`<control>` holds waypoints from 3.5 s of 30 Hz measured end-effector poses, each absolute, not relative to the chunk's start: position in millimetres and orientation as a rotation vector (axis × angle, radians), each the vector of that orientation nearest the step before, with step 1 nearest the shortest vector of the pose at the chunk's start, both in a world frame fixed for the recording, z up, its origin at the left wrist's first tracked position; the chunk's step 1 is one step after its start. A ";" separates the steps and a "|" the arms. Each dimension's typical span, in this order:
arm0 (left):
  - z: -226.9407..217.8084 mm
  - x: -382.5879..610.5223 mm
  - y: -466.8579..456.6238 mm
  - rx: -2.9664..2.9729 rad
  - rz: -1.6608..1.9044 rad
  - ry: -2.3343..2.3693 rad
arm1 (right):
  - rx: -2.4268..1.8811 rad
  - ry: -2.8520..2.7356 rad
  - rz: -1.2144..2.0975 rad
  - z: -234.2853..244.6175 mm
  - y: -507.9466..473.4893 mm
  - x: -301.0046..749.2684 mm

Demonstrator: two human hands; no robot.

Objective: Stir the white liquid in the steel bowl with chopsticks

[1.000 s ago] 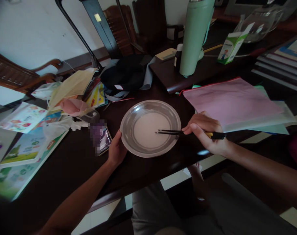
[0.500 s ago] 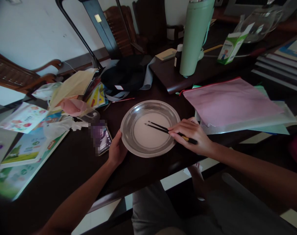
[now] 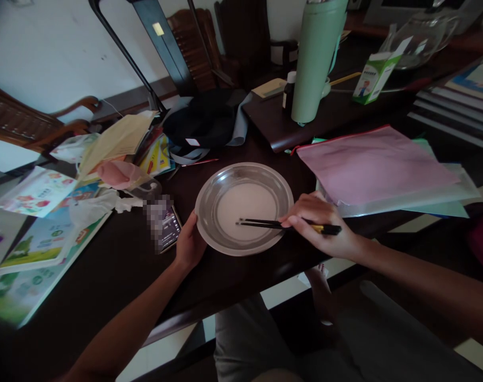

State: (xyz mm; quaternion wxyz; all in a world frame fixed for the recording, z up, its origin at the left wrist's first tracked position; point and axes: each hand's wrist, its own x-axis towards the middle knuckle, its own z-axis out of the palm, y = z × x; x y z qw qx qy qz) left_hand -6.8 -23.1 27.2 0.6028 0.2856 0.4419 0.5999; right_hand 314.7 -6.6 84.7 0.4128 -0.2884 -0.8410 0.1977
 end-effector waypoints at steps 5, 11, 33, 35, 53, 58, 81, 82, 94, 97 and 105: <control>27.7 -6.7 -23.3 0.658 1.384 1.025 | -0.758 -2.197 0.423 76.1 0.5 300.4; 27.4 -6.2 -23.6 0.674 1.382 1.028 | -0.875 -2.120 0.322 79.3 3.9 310.1; 27.1 -6.6 -23.5 0.639 1.393 1.002 | -0.837 -2.159 0.330 76.6 6.8 305.4; 26.4 -6.6 -23.4 0.629 1.397 0.998 | -0.852 -2.117 0.320 80.0 6.8 311.8; 24.7 -7.9 -22.7 0.629 1.396 1.022 | -0.759 -2.185 0.430 74.0 3.0 298.8; 25.8 -7.4 -23.2 0.665 1.389 1.017 | -0.834 -2.106 0.349 83.0 5.1 311.7; 25.5 -7.9 -23.4 0.683 1.384 1.028 | -0.838 -2.098 0.345 87.4 6.8 316.3; 26.1 -7.6 -23.6 0.682 1.387 1.028 | -0.835 -2.068 0.353 89.8 5.4 319.2; 25.9 -6.9 -22.7 0.667 1.399 1.022 | -0.735 -2.175 0.490 81.3 -0.8 304.6; 25.4 -7.4 -22.9 0.669 1.389 1.017 | -0.753 -2.197 0.443 77.1 3.9 300.4; 27.1 -5.6 -23.0 0.671 1.399 1.013 | -0.886 -2.068 0.354 87.8 6.3 318.6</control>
